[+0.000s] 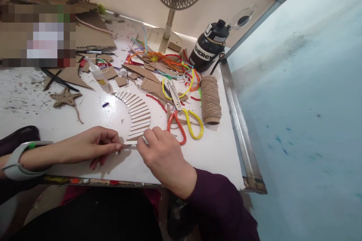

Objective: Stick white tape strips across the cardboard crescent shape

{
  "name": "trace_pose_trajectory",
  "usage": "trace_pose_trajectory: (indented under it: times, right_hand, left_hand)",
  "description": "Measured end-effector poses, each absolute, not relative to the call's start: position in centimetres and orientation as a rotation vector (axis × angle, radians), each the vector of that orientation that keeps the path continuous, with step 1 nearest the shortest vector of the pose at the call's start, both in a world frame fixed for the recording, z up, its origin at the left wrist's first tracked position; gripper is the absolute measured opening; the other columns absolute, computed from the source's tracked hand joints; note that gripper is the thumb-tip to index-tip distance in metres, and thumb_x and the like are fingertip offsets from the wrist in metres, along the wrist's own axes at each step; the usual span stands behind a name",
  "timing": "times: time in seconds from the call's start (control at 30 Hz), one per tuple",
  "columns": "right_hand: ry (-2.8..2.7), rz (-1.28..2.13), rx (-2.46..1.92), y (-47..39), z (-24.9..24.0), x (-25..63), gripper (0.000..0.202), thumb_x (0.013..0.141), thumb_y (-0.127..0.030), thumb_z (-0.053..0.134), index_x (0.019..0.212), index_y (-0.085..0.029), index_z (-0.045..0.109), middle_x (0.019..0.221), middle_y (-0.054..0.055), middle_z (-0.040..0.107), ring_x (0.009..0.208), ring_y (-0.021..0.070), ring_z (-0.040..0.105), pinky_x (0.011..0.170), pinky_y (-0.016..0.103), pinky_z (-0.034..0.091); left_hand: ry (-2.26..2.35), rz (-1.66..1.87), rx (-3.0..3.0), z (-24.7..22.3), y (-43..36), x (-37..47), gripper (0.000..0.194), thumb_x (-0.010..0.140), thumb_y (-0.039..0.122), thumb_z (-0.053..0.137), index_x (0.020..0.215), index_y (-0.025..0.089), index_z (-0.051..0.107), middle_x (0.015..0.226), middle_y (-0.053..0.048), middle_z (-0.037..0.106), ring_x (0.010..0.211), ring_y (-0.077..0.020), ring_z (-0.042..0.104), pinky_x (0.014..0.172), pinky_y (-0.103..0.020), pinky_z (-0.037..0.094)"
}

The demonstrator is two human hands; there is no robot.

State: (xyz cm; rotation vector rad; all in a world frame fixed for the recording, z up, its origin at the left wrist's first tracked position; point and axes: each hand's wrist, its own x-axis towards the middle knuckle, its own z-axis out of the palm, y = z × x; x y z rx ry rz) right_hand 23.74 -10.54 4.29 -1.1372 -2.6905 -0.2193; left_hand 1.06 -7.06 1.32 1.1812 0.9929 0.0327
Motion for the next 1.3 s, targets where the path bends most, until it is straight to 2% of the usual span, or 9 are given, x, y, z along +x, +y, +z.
trace_pose_trajectory:
  times: [0.2, 0.4, 0.67, 1.0, 1.3]
  right_hand:
    - [-2.672, -0.247, -1.121, -10.2, 4.0, 23.6, 0.012, 0.090, -0.012, 0.056, 0.086, -0.016, 0.067, 0.075, 0.005, 0.058, 0.072, 0.0191, 0.044, 0.060, 0.033, 0.031]
    - [-2.735, -0.283, -1.087, -10.1, 4.3, 23.2, 0.013, 0.090, -0.011, 0.055, 0.083, -0.015, 0.065, 0.074, 0.005, 0.056, 0.072, 0.0199, 0.042, 0.060, 0.034, 0.029]
    - [-2.813, -0.315, -1.050, -9.6, 4.5, 22.8, 0.022, 0.090, -0.009, 0.051, 0.073, -0.018, 0.062, 0.072, 0.005, 0.054, 0.072, 0.0208, 0.041, 0.060, 0.035, 0.027]
    - [-2.851, -0.306, -0.978, -9.3, 4.4, 22.7, 0.024, 0.090, -0.006, 0.048, 0.073, -0.016, 0.061, 0.071, 0.005, 0.052, 0.071, 0.0203, 0.040, 0.060, 0.034, 0.026]
    - [-2.854, -0.331, -0.897, -9.3, 4.4, 22.7, 0.027, 0.091, -0.006, 0.045, 0.073, -0.016, 0.062, 0.072, 0.006, 0.054, 0.071, 0.0212, 0.041, 0.060, 0.034, 0.027]
  left_hand:
    - [1.078, 0.066, 1.351, 1.4, -7.1, 0.6, 0.029, 0.083, 0.048, 0.060, 0.074, 0.020, 0.055, 0.049, 0.005, 0.057, 0.038, -0.0117, 0.054, 0.039, -0.020, 0.041]
    - [1.101, 0.196, 1.852, 1.2, -7.1, 0.3, 0.023, 0.084, 0.044, 0.060, 0.083, 0.021, 0.062, 0.053, 0.006, 0.056, 0.048, -0.0109, 0.053, 0.048, -0.020, 0.035]
    - [1.113, 0.216, 2.048, 0.4, -7.1, 0.2, 0.037, 0.083, 0.056, 0.057, 0.099, 0.023, 0.065, 0.065, 0.004, 0.058, 0.055, -0.0117, 0.052, 0.055, -0.022, 0.037]
    - [1.062, 0.262, 2.078, -0.2, -7.2, 0.4, 0.033, 0.086, 0.053, 0.056, 0.098, 0.023, 0.062, 0.074, 0.002, 0.061, 0.059, -0.0114, 0.055, 0.058, -0.022, 0.040]
    - [1.054, 0.252, 2.142, -0.6, -7.1, 0.5, 0.028, 0.090, 0.049, 0.052, 0.094, 0.023, 0.058, 0.072, 0.003, 0.060, 0.058, -0.0108, 0.055, 0.058, -0.021, 0.039]
